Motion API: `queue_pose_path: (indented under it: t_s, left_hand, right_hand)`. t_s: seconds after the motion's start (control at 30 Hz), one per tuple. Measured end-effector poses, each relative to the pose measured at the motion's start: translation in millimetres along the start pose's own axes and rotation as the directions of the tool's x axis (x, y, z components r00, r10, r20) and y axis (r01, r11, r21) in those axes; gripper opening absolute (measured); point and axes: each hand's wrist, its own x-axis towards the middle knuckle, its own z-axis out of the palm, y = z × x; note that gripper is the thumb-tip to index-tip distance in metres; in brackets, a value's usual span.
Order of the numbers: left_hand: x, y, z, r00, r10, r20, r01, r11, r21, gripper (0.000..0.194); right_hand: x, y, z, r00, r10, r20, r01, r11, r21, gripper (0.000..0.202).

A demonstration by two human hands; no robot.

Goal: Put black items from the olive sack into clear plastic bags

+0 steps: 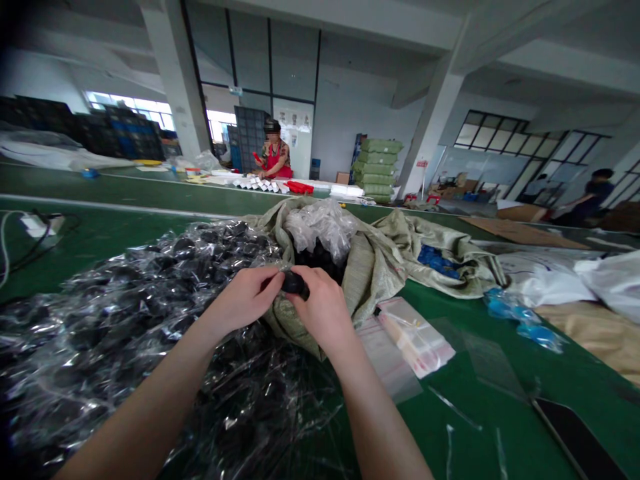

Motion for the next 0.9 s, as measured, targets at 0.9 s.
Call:
queue_pose_path:
  t_s: [0.9]
  left_hand:
    - [2.8, -0.1, 6.7, 0.985, -0.169, 0.021, 0.169, 0.957, -0.237, 0.037]
  right_hand:
    - [9.6, 12.6, -2.3, 0.939, 0.330, 0.097, -0.310, 0.690, 0.654, 0.049]
